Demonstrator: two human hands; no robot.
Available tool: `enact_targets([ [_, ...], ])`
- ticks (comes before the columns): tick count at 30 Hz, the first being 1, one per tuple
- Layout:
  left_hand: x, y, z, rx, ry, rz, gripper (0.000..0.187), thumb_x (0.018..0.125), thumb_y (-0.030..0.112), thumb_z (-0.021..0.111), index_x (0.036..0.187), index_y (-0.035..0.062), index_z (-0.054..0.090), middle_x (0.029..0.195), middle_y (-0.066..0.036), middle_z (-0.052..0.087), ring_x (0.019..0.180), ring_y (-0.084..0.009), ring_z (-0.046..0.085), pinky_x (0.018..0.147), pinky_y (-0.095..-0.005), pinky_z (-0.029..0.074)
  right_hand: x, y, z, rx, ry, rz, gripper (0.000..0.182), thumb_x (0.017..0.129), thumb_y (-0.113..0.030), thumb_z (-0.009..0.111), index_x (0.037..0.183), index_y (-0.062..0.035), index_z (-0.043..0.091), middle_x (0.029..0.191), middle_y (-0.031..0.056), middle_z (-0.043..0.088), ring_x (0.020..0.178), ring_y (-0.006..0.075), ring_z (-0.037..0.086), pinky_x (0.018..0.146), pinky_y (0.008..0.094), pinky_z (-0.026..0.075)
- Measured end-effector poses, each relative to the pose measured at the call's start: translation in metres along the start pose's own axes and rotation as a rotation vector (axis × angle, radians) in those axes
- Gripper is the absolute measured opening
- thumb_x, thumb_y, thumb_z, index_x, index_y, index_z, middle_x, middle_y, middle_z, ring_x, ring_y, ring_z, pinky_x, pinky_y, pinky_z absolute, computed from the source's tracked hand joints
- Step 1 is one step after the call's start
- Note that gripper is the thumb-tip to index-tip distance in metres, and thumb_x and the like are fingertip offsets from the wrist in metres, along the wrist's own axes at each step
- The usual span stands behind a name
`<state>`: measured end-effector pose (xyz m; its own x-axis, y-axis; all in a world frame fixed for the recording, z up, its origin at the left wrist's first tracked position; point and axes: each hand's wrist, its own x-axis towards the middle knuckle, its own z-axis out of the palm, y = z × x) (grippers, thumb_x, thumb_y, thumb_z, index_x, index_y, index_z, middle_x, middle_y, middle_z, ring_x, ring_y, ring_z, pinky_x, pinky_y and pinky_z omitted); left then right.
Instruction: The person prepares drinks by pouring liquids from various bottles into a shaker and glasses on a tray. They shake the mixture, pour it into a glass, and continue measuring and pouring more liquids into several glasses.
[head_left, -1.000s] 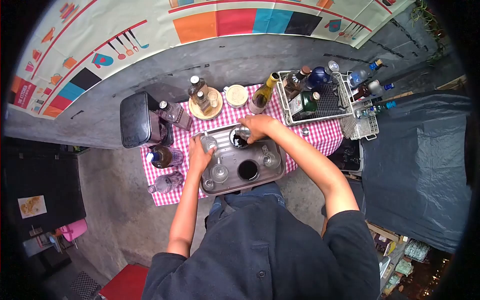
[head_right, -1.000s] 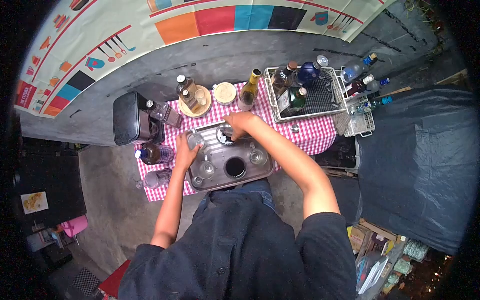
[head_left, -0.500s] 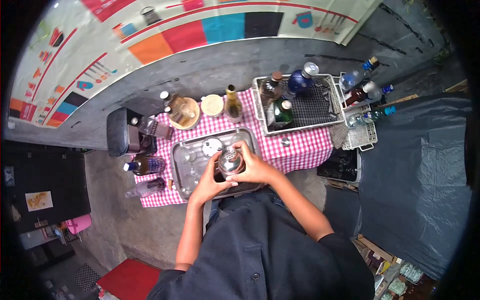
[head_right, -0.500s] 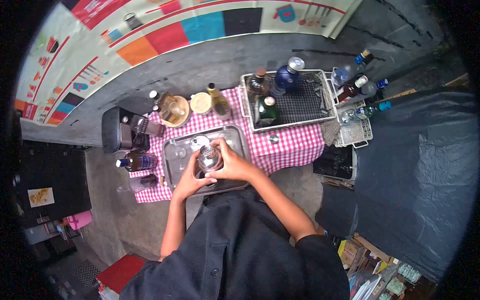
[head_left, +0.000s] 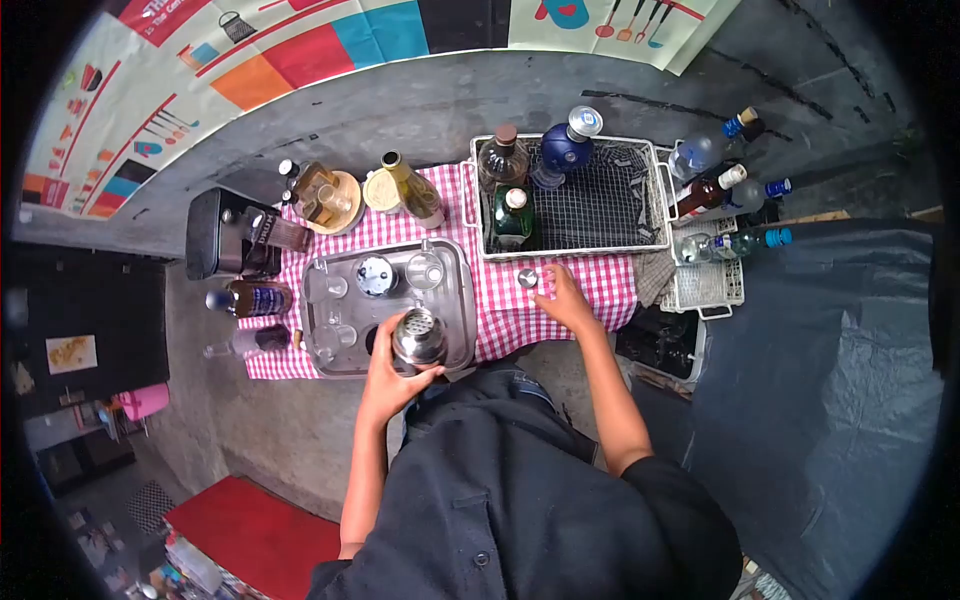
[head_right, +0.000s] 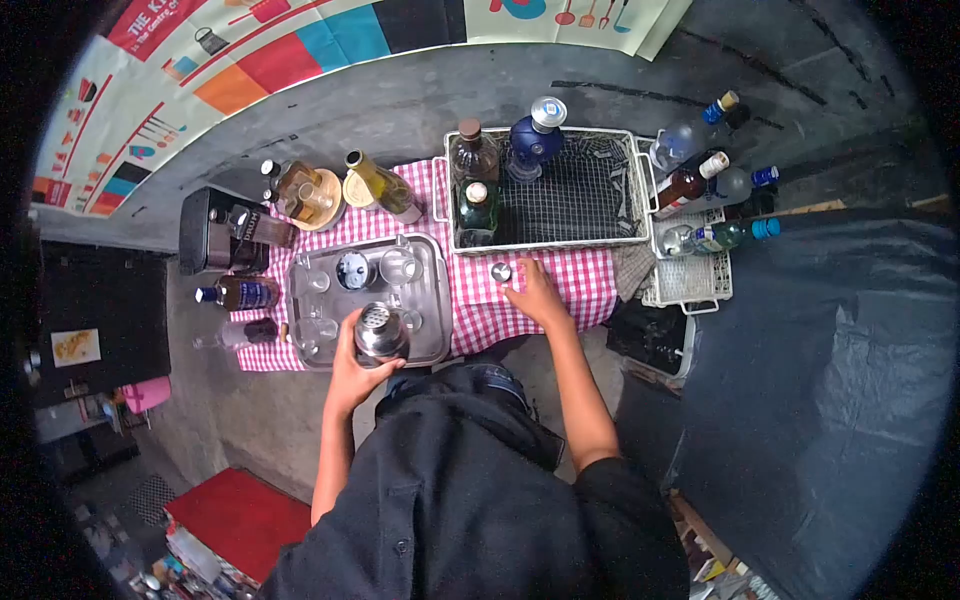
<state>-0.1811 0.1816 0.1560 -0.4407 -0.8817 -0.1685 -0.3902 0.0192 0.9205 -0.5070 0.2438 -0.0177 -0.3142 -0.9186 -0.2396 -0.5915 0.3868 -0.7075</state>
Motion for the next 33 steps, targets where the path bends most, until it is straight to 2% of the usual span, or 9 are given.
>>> enact_targets([
  [1, -0.006, -0.001, 0.0, 0.013, 0.029, -0.008, 0.088, 0.062, 0.01, 0.09, 0.136, 0.0014, 0.043, 0.129, -0.013, 0.052, 0.122, -0.0232, 0.053, 0.103, -0.0349, 0.042, 0.005, 0.002, 0.0, -0.059, -0.004, -0.057, 0.071, 0.08, -0.028, 0.078, 0.137, -0.004, 0.044, 0.132, 0.0222, 0.052, 0.122, 0.0379, 0.053, 0.104, 0.0445, 0.045],
  [5, -0.021, -0.013, 0.009, 0.025, 0.122, -0.027, 0.088, 0.062, 0.009, 0.09, 0.136, 0.0016, 0.043, 0.128, -0.012, 0.053, 0.121, -0.0238, 0.053, 0.103, -0.0356, 0.042, 0.019, -0.003, 0.007, -0.112, -0.082, -0.14, 0.063, 0.078, -0.022, 0.079, 0.133, -0.0084, 0.051, 0.123, 0.0169, 0.055, 0.117, 0.0335, 0.056, 0.097, 0.0418, 0.048],
  [9, -0.019, -0.017, 0.022, 0.017, 0.122, -0.019, 0.089, 0.062, 0.009, 0.089, 0.137, 0.0016, 0.041, 0.131, -0.013, 0.05, 0.126, -0.0255, 0.049, 0.106, -0.0369, 0.04, 0.027, -0.002, 0.014, 0.018, -0.07, -0.096, 0.046, 0.079, -0.023, 0.078, 0.115, -0.0051, 0.056, 0.109, 0.0131, 0.061, 0.101, 0.031, 0.063, 0.088, 0.041, 0.051],
  [10, -0.016, -0.012, 0.022, 0.066, 0.094, 0.0, 0.089, 0.062, 0.01, 0.089, 0.137, 0.0015, 0.042, 0.131, -0.014, 0.05, 0.126, -0.027, 0.05, 0.106, -0.0373, 0.04, 0.021, -0.014, 0.006, 0.054, -0.07, -0.119, 0.042, 0.078, -0.024, 0.075, 0.108, -0.0034, 0.054, 0.111, 0.0157, 0.062, 0.104, 0.0378, 0.062, 0.085, 0.0451, 0.052],
  [13, -0.003, -0.007, 0.023, 0.234, 0.031, 0.107, 0.087, 0.062, 0.014, 0.087, 0.136, 0.0015, 0.043, 0.13, -0.019, 0.05, 0.124, -0.0351, 0.05, 0.106, -0.0402, 0.041, 0.001, -0.045, -0.011, 0.319, -0.21, -0.109, 0.042, 0.079, -0.014, 0.075, 0.113, -0.0046, 0.053, 0.104, 0.0127, 0.064, 0.09, 0.0195, 0.066, 0.078, 0.0334, 0.053],
  [17, 0.013, 0.008, 0.029, 0.214, -0.076, 0.134, 0.083, 0.063, 0.012, 0.084, 0.136, 0.0035, 0.045, 0.129, -0.019, 0.051, 0.123, -0.0365, 0.05, 0.105, -0.0423, 0.041, -0.039, -0.126, -0.066, 0.232, -0.192, -0.303, 0.041, 0.079, -0.007, 0.073, 0.115, -0.0035, 0.055, 0.098, 0.0075, 0.059, 0.084, 0.0163, 0.059, 0.076, 0.0328, 0.05],
  [23, 0.027, 0.019, 0.039, 0.321, -0.293, 0.311, 0.083, 0.065, 0.019, 0.082, 0.139, 0.0065, 0.046, 0.128, -0.017, 0.053, 0.119, -0.0366, 0.049, 0.106, -0.0447, 0.037, -0.065, -0.164, -0.105, 0.072, -0.196, -0.524, 0.04, 0.078, -0.008, 0.074, 0.113, -0.0019, 0.058, 0.101, 0.014, 0.055, 0.093, 0.0341, 0.061, 0.084, 0.0425, 0.049],
  [30, 0.028, 0.044, 0.03, 0.296, -0.289, 0.306, 0.083, 0.064, 0.018, 0.076, 0.139, 0.0046, 0.044, 0.122, -0.019, 0.054, 0.112, -0.0386, 0.054, 0.1, -0.044, 0.043, -0.067, -0.171, -0.106, 0.121, -0.159, -0.631, 0.056, 0.08, 0.005, 0.066, 0.135, -0.0001, 0.051, 0.107, 0.0187, 0.059, 0.097, 0.0372, 0.061, 0.083, 0.0434, 0.049],
  [33, 0.021, 0.049, 0.021, 0.331, -0.298, 0.23, 0.084, 0.063, 0.022, 0.076, 0.139, 0.006, 0.044, 0.12, -0.019, 0.054, 0.109, -0.0402, 0.056, 0.097, -0.0437, 0.046, -0.061, -0.179, -0.105, 0.094, -0.174, -0.735, 0.057, 0.08, 0.007, 0.065, 0.134, 0.0001, 0.052, 0.107, 0.0188, 0.059, 0.097, 0.0365, 0.061, 0.083, 0.0428, 0.049],
])
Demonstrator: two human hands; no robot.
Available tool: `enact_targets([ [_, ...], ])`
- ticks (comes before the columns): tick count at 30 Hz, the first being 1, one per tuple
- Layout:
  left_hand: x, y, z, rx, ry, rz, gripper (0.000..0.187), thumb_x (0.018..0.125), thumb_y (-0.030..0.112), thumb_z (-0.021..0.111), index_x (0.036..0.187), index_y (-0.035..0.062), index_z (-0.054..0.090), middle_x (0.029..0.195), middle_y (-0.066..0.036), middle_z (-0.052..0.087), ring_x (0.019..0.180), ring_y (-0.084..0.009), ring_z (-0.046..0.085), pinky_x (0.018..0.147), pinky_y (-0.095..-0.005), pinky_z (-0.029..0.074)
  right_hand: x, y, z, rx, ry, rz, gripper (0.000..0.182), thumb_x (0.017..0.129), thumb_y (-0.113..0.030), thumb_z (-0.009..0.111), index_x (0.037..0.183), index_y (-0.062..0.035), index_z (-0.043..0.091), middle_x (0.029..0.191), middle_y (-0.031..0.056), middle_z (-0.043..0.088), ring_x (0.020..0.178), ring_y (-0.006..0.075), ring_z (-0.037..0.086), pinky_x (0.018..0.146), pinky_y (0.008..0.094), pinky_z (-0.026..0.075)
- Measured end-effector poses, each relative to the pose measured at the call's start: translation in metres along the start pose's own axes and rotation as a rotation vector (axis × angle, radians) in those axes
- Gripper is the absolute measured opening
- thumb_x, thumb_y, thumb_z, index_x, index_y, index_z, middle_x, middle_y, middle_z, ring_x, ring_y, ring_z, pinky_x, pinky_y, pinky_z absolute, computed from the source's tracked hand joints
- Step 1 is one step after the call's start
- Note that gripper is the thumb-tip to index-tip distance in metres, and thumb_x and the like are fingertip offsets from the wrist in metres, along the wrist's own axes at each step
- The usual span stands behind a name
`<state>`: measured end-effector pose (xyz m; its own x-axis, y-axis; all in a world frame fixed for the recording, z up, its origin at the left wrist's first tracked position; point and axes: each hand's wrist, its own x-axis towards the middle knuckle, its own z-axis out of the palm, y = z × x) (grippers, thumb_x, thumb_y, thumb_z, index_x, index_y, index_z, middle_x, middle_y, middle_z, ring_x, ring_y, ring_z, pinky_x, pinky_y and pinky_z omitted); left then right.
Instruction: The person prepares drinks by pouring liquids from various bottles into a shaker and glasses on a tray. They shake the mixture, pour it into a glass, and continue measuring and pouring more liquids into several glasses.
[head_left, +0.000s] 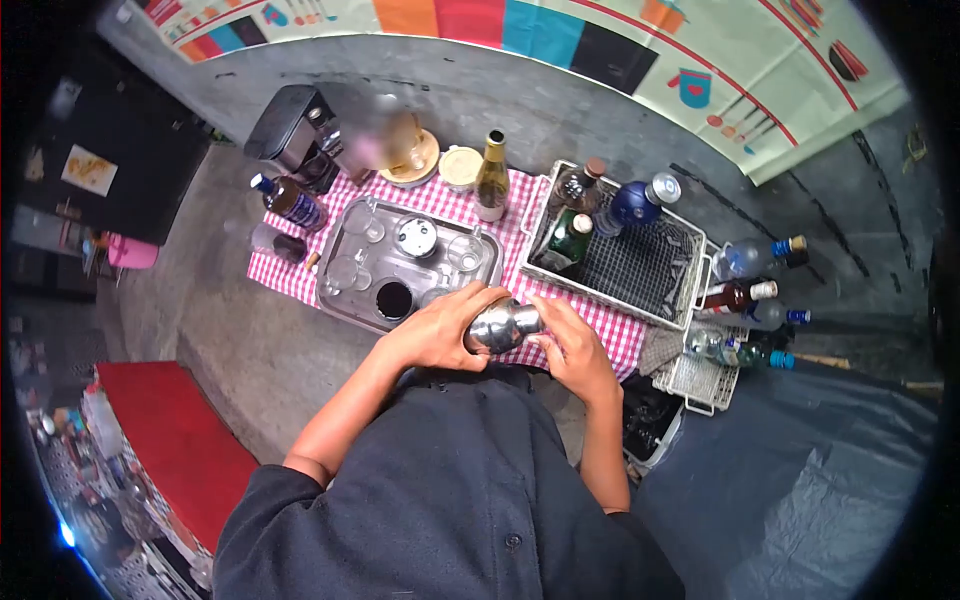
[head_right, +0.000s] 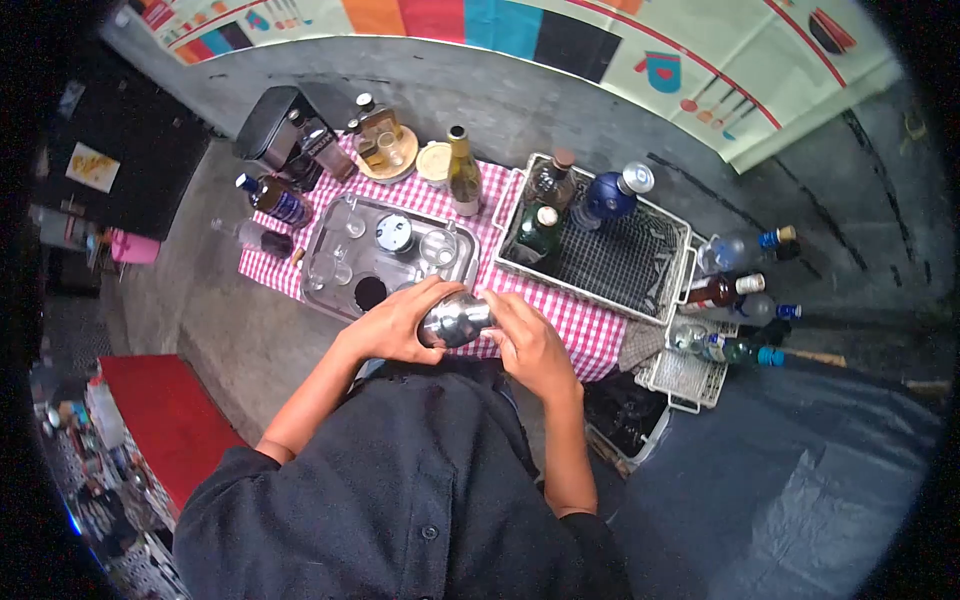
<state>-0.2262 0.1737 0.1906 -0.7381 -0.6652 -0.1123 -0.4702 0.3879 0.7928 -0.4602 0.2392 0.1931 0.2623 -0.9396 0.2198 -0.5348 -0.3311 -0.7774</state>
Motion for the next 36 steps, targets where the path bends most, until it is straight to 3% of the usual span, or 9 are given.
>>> enact_targets([
  [8, -0.02, -0.012, -0.028, -0.213, -0.084, 0.035, 0.083, 0.058, 0.022, 0.078, 0.131, -0.0002, 0.049, 0.119, -0.019, 0.06, 0.113, -0.0335, 0.059, 0.099, -0.0417, 0.045, 0.032, -0.009, 0.003, 0.136, -0.16, -0.133, 0.044, 0.082, -0.003, 0.067, 0.124, -0.0007, 0.057, 0.101, 0.0188, 0.062, 0.086, 0.0361, 0.063, 0.077, 0.0421, 0.051],
  [13, -0.025, 0.005, -0.048, 0.026, -0.03, 0.037, 0.078, 0.063, 0.023, 0.077, 0.132, 0.0031, 0.048, 0.117, -0.019, 0.059, 0.109, -0.0364, 0.06, 0.091, -0.0423, 0.049, 0.043, -0.016, 0.008, 0.014, -0.208, -0.143, 0.045, 0.08, -0.015, 0.073, 0.117, 0.0009, 0.053, 0.097, 0.0146, 0.066, 0.094, 0.0369, 0.063, 0.087, 0.0434, 0.047],
  [16, -0.031, 0.004, -0.045, -0.208, -0.063, 0.093, 0.081, 0.062, 0.024, 0.079, 0.133, 0.0028, 0.047, 0.119, -0.019, 0.059, 0.11, -0.0354, 0.06, 0.093, -0.0412, 0.048, 0.066, -0.027, 0.0, -0.061, -0.197, -0.381, 0.034, 0.09, -0.032, 0.062, 0.098, 0.0003, 0.061, 0.087, 0.014, 0.065, 0.077, 0.0313, 0.061, 0.07, 0.0401, 0.045],
  [20, -0.031, -0.018, -0.046, -0.58, -0.201, 0.121, 0.086, 0.064, 0.025, 0.084, 0.137, 0.0019, 0.044, 0.122, -0.015, 0.058, 0.116, -0.0259, 0.057, 0.1, -0.0376, 0.044, 0.086, -0.037, 0.019, -0.068, 0.006, -0.478, 0.041, 0.097, -0.036, 0.045, 0.08, -0.0018, 0.062, 0.067, 0.0109, 0.06, 0.056, 0.0308, 0.055, 0.057, 0.0401, 0.041],
  [22, -0.033, -0.022, -0.05, -0.57, -0.057, 0.086, 0.086, 0.065, 0.021, 0.084, 0.138, 0.0006, 0.043, 0.121, -0.014, 0.058, 0.114, -0.0232, 0.057, 0.1, -0.037, 0.044, 0.099, -0.037, 0.024, -0.117, -0.037, -0.413, 0.039, 0.098, -0.032, 0.044, 0.08, -0.0019, 0.062, 0.069, 0.0122, 0.061, 0.058, 0.0317, 0.057, 0.058, 0.0408, 0.043],
  [30, -0.044, -0.06, -0.062, -0.144, 0.256, -0.049, 0.079, 0.063, 0.023, 0.081, 0.13, 0.0013, 0.047, 0.116, -0.019, 0.058, 0.104, -0.039, 0.061, 0.087, -0.0444, 0.05, 0.118, -0.033, 0.092, -0.117, 0.031, 0.01, 0.037, 0.099, -0.031, 0.042, 0.086, -0.0025, 0.062, 0.074, 0.016, 0.065, 0.066, 0.0357, 0.064, 0.06, 0.045, 0.047],
  [33, -0.05, -0.07, -0.077, -0.126, 0.285, -0.044, 0.081, 0.064, 0.025, 0.08, 0.133, 0.0024, 0.045, 0.115, -0.019, 0.058, 0.105, -0.0387, 0.061, 0.088, -0.0456, 0.05, 0.129, -0.045, 0.114, 0.061, 0.119, 0.189, 0.032, 0.101, -0.027, 0.045, 0.096, -0.0008, 0.064, 0.075, 0.0142, 0.065, 0.069, 0.0298, 0.067, 0.068, 0.0383, 0.051],
  [34, -0.052, -0.071, -0.082, -0.136, 0.292, -0.029, 0.083, 0.064, 0.025, 0.08, 0.134, 0.0024, 0.044, 0.117, -0.02, 0.058, 0.107, -0.0389, 0.06, 0.09, -0.0455, 0.049, 0.129, -0.04, 0.113, 0.123, 0.079, 0.225, 0.033, 0.1, -0.03, 0.048, 0.105, -0.0004, 0.062, 0.094, 0.0129, 0.067, 0.086, 0.023, 0.066, 0.079, 0.0349, 0.05],
  [36, -0.054, -0.077, -0.09, -0.143, 0.329, -0.006, 0.093, 0.064, 0.025, 0.081, 0.142, 0.0019, 0.036, 0.121, -0.022, 0.057, 0.112, -0.0398, 0.058, 0.094, -0.0451, 0.047, 0.13, -0.033, 0.12, 0.358, 0.195, 0.195, 0.046, 0.096, -0.039, 0.058, 0.119, 0.0001, 0.055, 0.118, 0.0134, 0.063, 0.106, 0.0225, 0.06, 0.09, 0.0355, 0.047],
])
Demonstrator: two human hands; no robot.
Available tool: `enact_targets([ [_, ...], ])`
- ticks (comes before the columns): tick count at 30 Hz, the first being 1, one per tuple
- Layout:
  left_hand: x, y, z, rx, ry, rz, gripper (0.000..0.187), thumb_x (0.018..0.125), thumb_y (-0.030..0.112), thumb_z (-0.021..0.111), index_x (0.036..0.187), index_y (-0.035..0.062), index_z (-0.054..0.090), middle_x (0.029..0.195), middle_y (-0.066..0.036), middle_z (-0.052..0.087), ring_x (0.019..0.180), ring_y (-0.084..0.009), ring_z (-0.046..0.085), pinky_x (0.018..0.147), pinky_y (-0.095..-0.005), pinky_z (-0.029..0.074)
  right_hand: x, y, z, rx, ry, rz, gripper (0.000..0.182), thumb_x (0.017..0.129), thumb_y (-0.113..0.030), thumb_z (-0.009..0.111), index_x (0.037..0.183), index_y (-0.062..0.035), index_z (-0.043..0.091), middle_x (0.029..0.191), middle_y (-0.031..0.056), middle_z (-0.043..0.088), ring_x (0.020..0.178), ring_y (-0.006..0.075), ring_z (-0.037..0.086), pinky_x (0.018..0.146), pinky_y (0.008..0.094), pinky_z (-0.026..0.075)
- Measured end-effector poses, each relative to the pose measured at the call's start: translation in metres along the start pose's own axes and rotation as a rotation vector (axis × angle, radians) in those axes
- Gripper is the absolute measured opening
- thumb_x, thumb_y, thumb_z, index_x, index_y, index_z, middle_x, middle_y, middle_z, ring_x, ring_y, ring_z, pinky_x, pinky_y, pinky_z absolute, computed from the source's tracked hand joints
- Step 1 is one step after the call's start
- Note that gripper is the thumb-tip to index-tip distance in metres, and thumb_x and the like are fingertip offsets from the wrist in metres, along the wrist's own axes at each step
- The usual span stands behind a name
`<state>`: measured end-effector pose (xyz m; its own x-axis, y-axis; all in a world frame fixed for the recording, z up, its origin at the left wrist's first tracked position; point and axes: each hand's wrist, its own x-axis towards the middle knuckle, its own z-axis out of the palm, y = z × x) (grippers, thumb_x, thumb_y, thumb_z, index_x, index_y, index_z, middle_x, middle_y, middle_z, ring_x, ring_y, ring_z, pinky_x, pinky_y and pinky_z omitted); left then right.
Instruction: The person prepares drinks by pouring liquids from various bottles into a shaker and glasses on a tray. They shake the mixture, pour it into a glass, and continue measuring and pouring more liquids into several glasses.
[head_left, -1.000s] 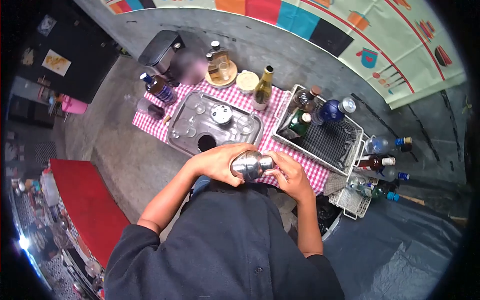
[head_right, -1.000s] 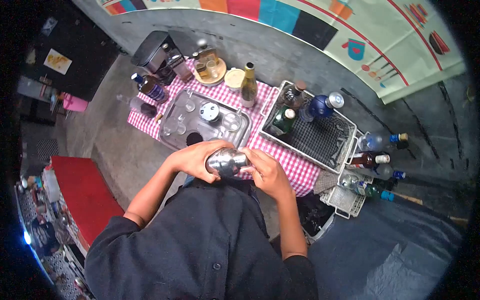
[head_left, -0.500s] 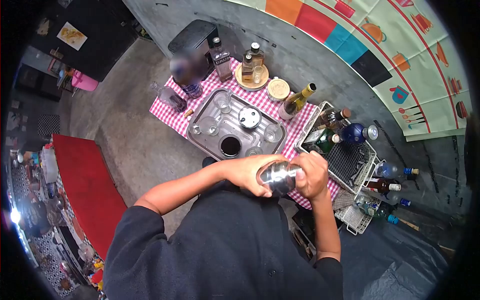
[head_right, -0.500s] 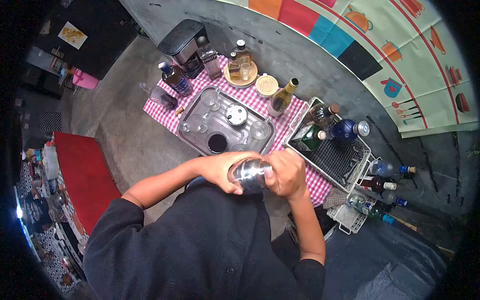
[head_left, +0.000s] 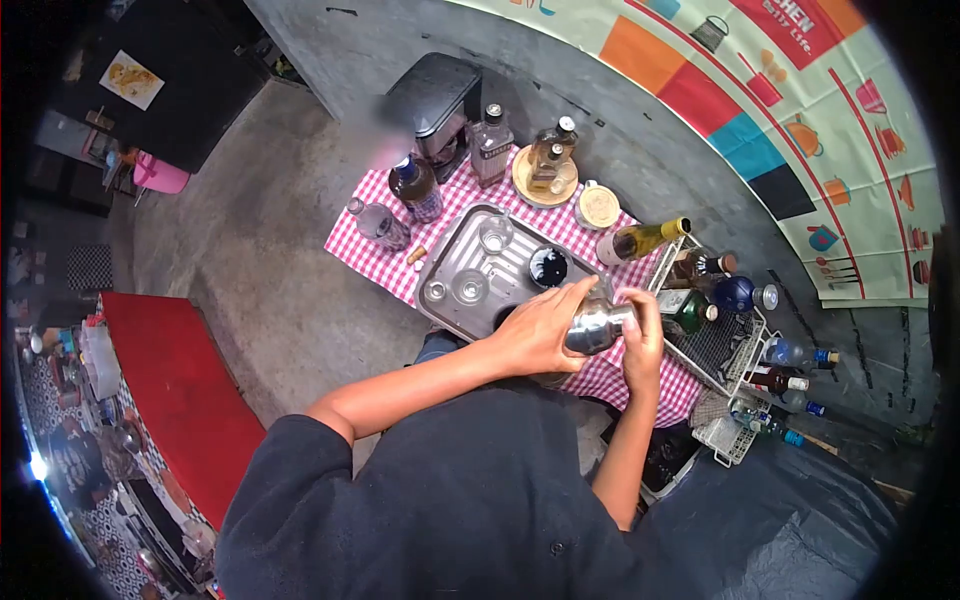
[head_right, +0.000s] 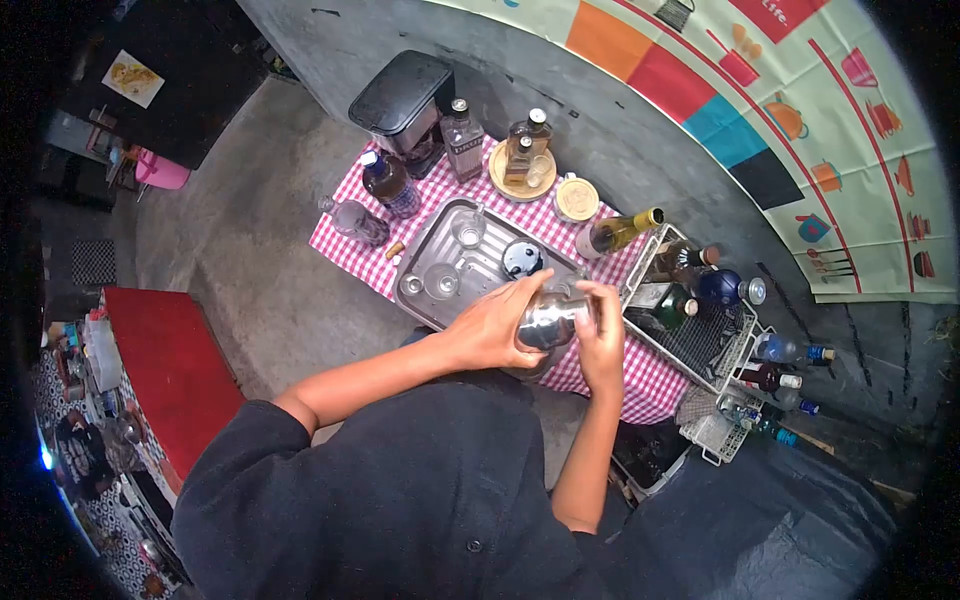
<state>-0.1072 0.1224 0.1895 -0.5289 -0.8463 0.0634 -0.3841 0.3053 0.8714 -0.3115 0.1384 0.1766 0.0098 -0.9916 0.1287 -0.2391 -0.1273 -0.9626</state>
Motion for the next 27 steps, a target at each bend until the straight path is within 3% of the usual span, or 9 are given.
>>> enact_targets([
  [1, 0.001, -0.002, -0.005, -0.01, 0.02, 0.021, 0.098, 0.064, 0.025, 0.082, 0.145, 0.0017, 0.031, 0.123, -0.023, 0.057, 0.113, -0.0401, 0.057, 0.096, -0.045, 0.047, -0.002, -0.002, 0.006, 0.227, 0.031, 0.043, 0.075, 0.083, -0.047, 0.075, 0.133, 0.0012, 0.045, 0.132, 0.0152, 0.055, 0.118, 0.0242, 0.055, 0.099, 0.0369, 0.044],
  [4, 0.0, -0.011, -0.013, 0.005, 0.006, 0.092, 0.11, 0.063, 0.022, 0.084, 0.151, 0.002, 0.02, 0.126, -0.024, 0.054, 0.115, -0.0407, 0.055, 0.099, -0.0444, 0.045, -0.007, -0.016, 0.048, 0.364, 0.088, 0.024, 0.095, 0.071, -0.049, 0.085, 0.138, 0.0014, 0.04, 0.13, 0.0174, 0.056, 0.118, 0.0256, 0.056, 0.103, 0.0379, 0.044],
  [8, -0.006, -0.02, -0.034, 0.024, 0.057, 0.263, 0.108, 0.061, 0.023, 0.085, 0.147, 0.0007, 0.024, 0.13, -0.023, 0.048, 0.117, -0.0408, 0.053, 0.097, -0.045, 0.048, -0.012, -0.023, 0.094, 0.534, 0.367, 0.01, 0.057, 0.072, -0.023, 0.081, 0.116, 0.0001, 0.054, 0.119, 0.0191, 0.062, 0.111, 0.0288, 0.061, 0.101, 0.0424, 0.047],
  [10, -0.006, -0.022, -0.043, -0.137, 0.042, 0.052, 0.105, 0.058, 0.026, 0.086, 0.143, 0.0009, 0.029, 0.125, -0.024, 0.054, 0.114, -0.0407, 0.057, 0.094, -0.0452, 0.05, -0.007, -0.035, 0.107, 0.503, 0.41, -0.087, 0.051, 0.072, -0.021, 0.078, 0.113, 0.0002, 0.054, 0.114, 0.0182, 0.063, 0.108, 0.0288, 0.062, 0.1, 0.0418, 0.047],
  [11, -0.005, -0.027, -0.046, -0.207, -0.062, -0.021, 0.097, 0.055, 0.028, 0.087, 0.134, 0.0015, 0.038, 0.116, -0.023, 0.061, 0.107, -0.041, 0.062, 0.092, -0.0448, 0.051, -0.007, -0.038, 0.106, 0.306, 0.384, -0.152, 0.049, 0.072, -0.019, 0.078, 0.111, 0.0004, 0.056, 0.11, 0.0185, 0.063, 0.106, 0.0281, 0.062, 0.098, 0.0411, 0.047],
  [19, -0.005, -0.028, -0.079, -0.297, -0.223, -0.04, 0.073, 0.056, 0.031, 0.087, 0.111, -0.0002, 0.05, 0.1, -0.024, 0.066, 0.097, -0.041, 0.066, 0.081, -0.0445, 0.052, 0.005, -0.054, 0.12, 0.451, 0.278, -0.151, 0.037, 0.071, -0.012, 0.074, 0.101, 0.0027, 0.058, 0.103, 0.0187, 0.065, 0.101, 0.0264, 0.064, 0.094, 0.0395, 0.049],
  [22, -0.002, -0.04, -0.076, -0.463, -0.301, 0.047, 0.087, 0.056, 0.027, 0.092, 0.126, -0.0024, 0.049, 0.108, -0.011, 0.066, 0.102, -0.0194, 0.064, 0.091, -0.0346, 0.05, 0.009, -0.05, 0.119, 0.587, 0.208, -0.159, 0.036, 0.071, -0.014, 0.071, 0.1, 0.0034, 0.058, 0.101, 0.0205, 0.065, 0.099, 0.028, 0.064, 0.093, 0.0423, 0.05],
  [23, -0.003, -0.041, -0.075, -0.462, -0.317, 0.051, 0.087, 0.056, 0.027, 0.092, 0.126, -0.0024, 0.049, 0.108, -0.011, 0.066, 0.102, -0.0194, 0.064, 0.091, -0.0346, 0.05, 0.009, -0.047, 0.118, 0.788, 0.164, -0.186, 0.035, 0.073, -0.015, 0.069, 0.1, 0.0037, 0.058, 0.099, 0.0216, 0.065, 0.098, 0.0298, 0.064, 0.092, 0.0444, 0.05],
  [27, -0.001, -0.031, -0.06, -0.637, -0.353, 0.057, 0.097, 0.054, 0.027, 0.095, 0.132, -0.0023, 0.046, 0.125, -0.011, 0.054, 0.117, -0.0201, 0.053, 0.103, -0.0343, 0.042, 0.015, -0.061, 0.096, 0.73, 0.094, -0.303, 0.036, 0.074, -0.017, 0.069, 0.101, 0.0043, 0.058, 0.097, 0.0215, 0.064, 0.096, 0.0314, 0.065, 0.09, 0.0471, 0.051],
])
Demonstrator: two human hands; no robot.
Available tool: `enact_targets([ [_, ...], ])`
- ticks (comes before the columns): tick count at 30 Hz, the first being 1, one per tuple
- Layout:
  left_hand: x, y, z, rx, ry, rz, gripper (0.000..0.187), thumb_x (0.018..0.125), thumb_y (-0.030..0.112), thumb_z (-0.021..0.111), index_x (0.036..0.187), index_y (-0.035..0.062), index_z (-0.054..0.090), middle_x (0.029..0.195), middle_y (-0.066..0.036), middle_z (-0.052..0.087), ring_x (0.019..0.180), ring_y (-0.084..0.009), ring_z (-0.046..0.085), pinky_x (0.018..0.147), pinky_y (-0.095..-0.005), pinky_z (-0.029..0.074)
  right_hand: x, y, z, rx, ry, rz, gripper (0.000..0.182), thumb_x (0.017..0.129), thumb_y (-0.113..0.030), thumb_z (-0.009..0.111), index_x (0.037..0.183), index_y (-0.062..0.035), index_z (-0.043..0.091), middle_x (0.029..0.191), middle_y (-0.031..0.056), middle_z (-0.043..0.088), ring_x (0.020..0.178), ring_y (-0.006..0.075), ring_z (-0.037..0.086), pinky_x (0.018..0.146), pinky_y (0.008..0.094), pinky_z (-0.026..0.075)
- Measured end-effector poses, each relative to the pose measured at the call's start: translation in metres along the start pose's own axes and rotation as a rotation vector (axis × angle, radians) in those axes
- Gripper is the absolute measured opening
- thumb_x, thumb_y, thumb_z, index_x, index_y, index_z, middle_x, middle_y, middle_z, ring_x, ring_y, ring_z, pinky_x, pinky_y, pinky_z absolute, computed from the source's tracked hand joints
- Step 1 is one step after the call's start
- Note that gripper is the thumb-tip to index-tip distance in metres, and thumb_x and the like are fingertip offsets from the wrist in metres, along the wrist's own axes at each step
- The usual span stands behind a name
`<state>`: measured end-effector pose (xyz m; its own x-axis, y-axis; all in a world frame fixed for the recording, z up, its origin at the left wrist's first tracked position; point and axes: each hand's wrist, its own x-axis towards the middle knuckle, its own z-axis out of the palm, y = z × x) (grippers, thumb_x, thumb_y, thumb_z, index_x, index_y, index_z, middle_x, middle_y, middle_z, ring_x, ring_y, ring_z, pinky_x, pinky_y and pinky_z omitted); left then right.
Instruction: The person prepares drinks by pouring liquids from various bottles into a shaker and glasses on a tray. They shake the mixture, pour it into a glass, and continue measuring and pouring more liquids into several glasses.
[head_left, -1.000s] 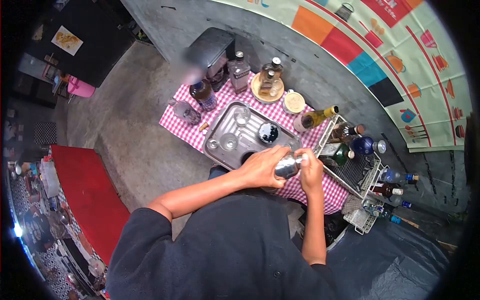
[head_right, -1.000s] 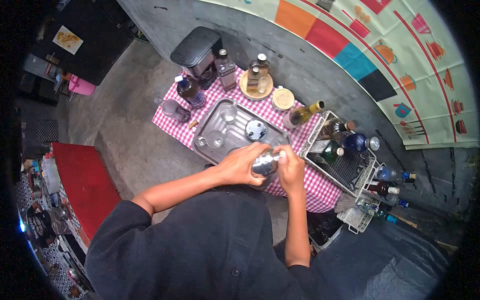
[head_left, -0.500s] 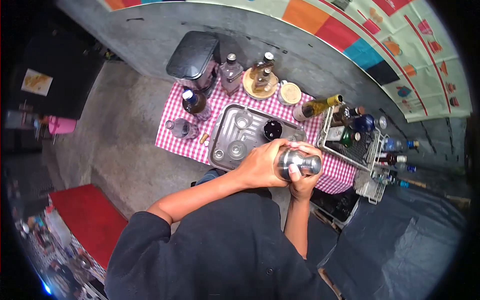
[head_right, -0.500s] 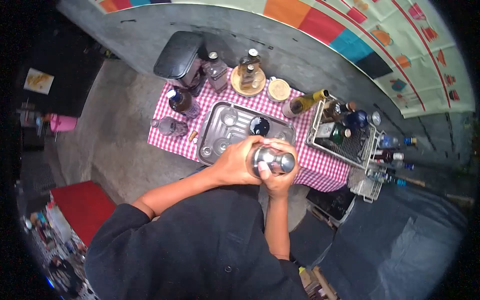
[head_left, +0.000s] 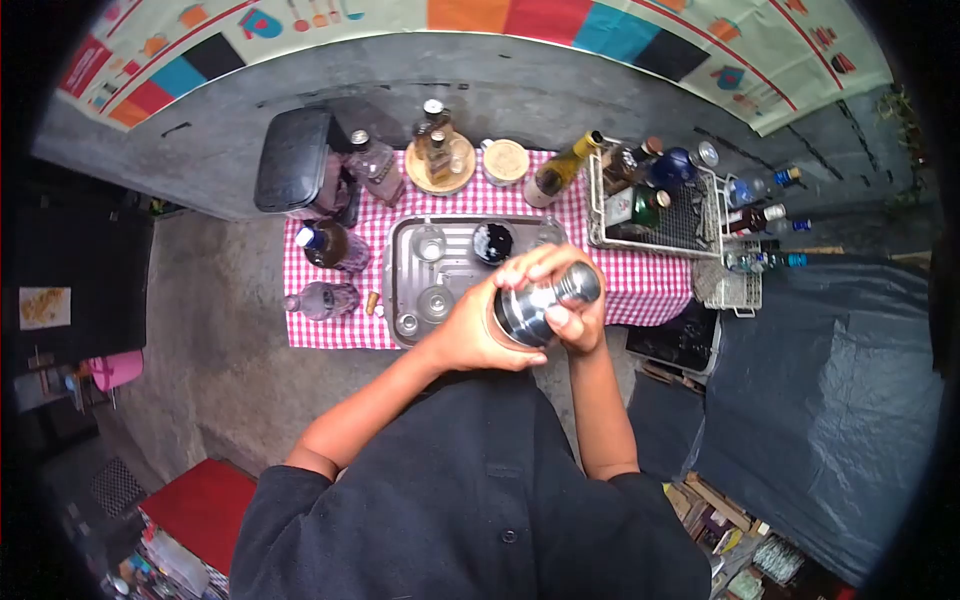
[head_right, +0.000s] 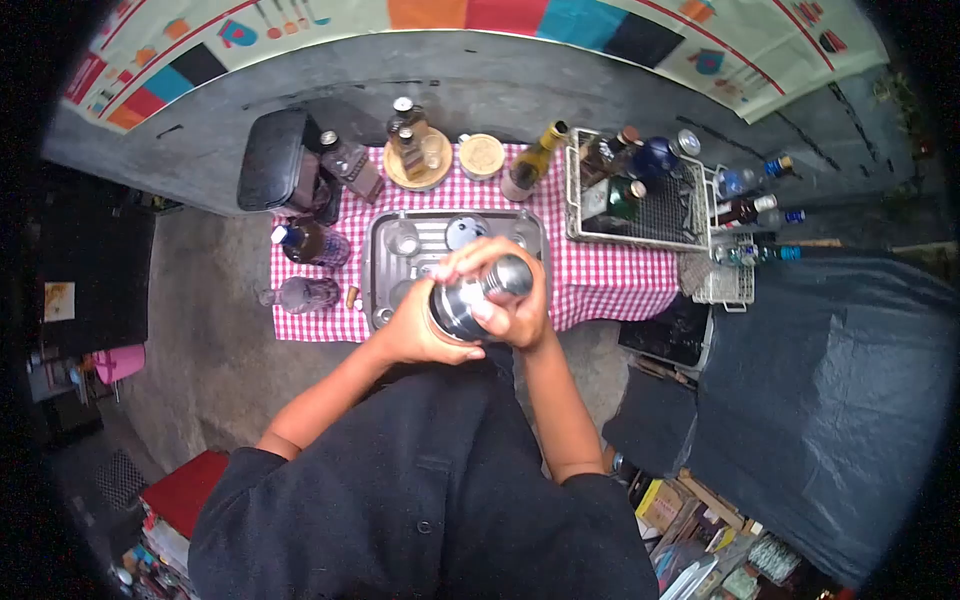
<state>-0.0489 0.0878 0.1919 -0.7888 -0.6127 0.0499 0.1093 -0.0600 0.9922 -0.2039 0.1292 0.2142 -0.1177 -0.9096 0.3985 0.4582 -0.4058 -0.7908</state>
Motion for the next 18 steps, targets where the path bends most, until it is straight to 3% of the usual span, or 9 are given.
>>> enact_targets([
  [3, 0.015, -0.001, 0.008, 0.074, 0.021, 0.044, 0.101, 0.05, 0.029, 0.098, 0.132, -0.0025, 0.046, 0.125, -0.012, 0.054, 0.117, -0.0211, 0.054, 0.102, -0.0343, 0.042, 0.001, -0.013, -0.017, 0.087, 0.112, 0.031, 0.042, 0.08, -0.028, 0.066, 0.106, 0.0039, 0.055, 0.099, 0.0225, 0.064, 0.101, 0.0346, 0.065, 0.092, 0.0482, 0.051],
  [5, 0.02, -0.001, 0.007, 0.245, -0.064, 0.035, 0.095, 0.055, 0.026, 0.096, 0.131, -0.0005, 0.047, 0.122, -0.011, 0.059, 0.114, -0.0182, 0.058, 0.099, -0.0333, 0.046, -0.008, -0.021, -0.047, 0.118, 0.142, 0.017, 0.04, 0.086, -0.03, 0.057, 0.108, 0.0033, 0.053, 0.105, 0.022, 0.06, 0.104, 0.035, 0.063, 0.094, 0.0472, 0.05],
  [7, 0.017, -0.009, 0.013, 0.267, 0.048, 0.04, 0.089, 0.055, 0.026, 0.096, 0.128, 0.0013, 0.051, 0.119, -0.011, 0.062, 0.112, -0.0199, 0.06, 0.098, -0.0348, 0.047, -0.028, -0.029, -0.091, -0.024, 0.193, 0.071, 0.041, 0.086, -0.035, 0.056, 0.108, 0.0001, 0.051, 0.105, 0.0187, 0.056, 0.102, 0.0334, 0.06, 0.095, 0.0482, 0.048],
  [8, 0.015, -0.018, 0.015, 0.296, 0.071, 0.031, 0.089, 0.055, 0.026, 0.096, 0.128, 0.0016, 0.051, 0.119, -0.011, 0.062, 0.112, -0.0207, 0.061, 0.098, -0.0352, 0.047, -0.043, -0.026, -0.116, 0.017, 0.244, 0.083, 0.037, 0.085, -0.026, 0.056, 0.11, 0.0017, 0.051, 0.101, 0.017, 0.056, 0.101, 0.0325, 0.062, 0.091, 0.0453, 0.051],
  [11, 0.01, -0.022, 0.029, 0.308, 0.172, -0.106, 0.085, 0.054, 0.027, 0.095, 0.124, 0.0023, 0.055, 0.119, -0.013, 0.061, 0.113, -0.0242, 0.059, 0.099, -0.0381, 0.046, -0.103, -0.013, -0.196, -0.013, 0.491, 0.295, 0.036, 0.088, -0.025, 0.055, 0.116, -0.0027, 0.049, 0.103, 0.0103, 0.056, 0.098, 0.0231, 0.062, 0.088, 0.0346, 0.05],
  [13, 0.009, -0.035, 0.036, 0.43, 0.201, -0.045, 0.083, 0.051, 0.028, 0.095, 0.12, 0.0024, 0.058, 0.118, -0.014, 0.06, 0.115, -0.0281, 0.056, 0.1, -0.0404, 0.044, -0.141, 0.01, -0.254, -0.231, 0.652, 0.463, 0.036, 0.092, -0.024, 0.055, 0.121, -0.0051, 0.047, 0.104, 0.007, 0.057, 0.095, 0.0174, 0.06, 0.085, 0.0297, 0.049],
  [15, 0.013, -0.038, 0.046, 0.579, 0.174, 0.021, 0.083, 0.049, 0.027, 0.095, 0.118, 0.0018, 0.058, 0.116, -0.014, 0.059, 0.115, -0.0308, 0.053, 0.099, -0.0415, 0.042, -0.159, 0.032, -0.295, -0.582, 0.636, 0.564, 0.035, 0.093, -0.018, 0.062, 0.122, -0.0062, 0.047, 0.102, 0.0049, 0.058, 0.092, 0.0144, 0.056, 0.082, 0.0306, 0.047],
  [17, 0.011, -0.041, 0.06, 0.518, 0.296, -0.095, 0.083, 0.048, 0.027, 0.095, 0.117, 0.0014, 0.058, 0.114, -0.013, 0.057, 0.113, -0.0301, 0.053, 0.099, -0.0408, 0.041, -0.171, 0.056, -0.333, -0.612, 0.578, 0.526, 0.04, 0.09, -0.014, 0.068, 0.122, -0.0056, 0.047, 0.108, 0.0103, 0.058, 0.096, 0.0181, 0.057, 0.085, 0.033, 0.047],
  [18, 0.011, -0.042, 0.064, 0.571, 0.306, -0.103, 0.084, 0.048, 0.027, 0.095, 0.117, 0.0007, 0.057, 0.113, -0.013, 0.056, 0.111, -0.0301, 0.054, 0.098, -0.041, 0.042, -0.169, 0.058, -0.343, -0.858, 0.535, 0.613, 0.043, 0.088, -0.011, 0.071, 0.122, -0.003, 0.046, 0.113, 0.0169, 0.058, 0.103, 0.0262, 0.059, 0.09, 0.0371, 0.047],
])
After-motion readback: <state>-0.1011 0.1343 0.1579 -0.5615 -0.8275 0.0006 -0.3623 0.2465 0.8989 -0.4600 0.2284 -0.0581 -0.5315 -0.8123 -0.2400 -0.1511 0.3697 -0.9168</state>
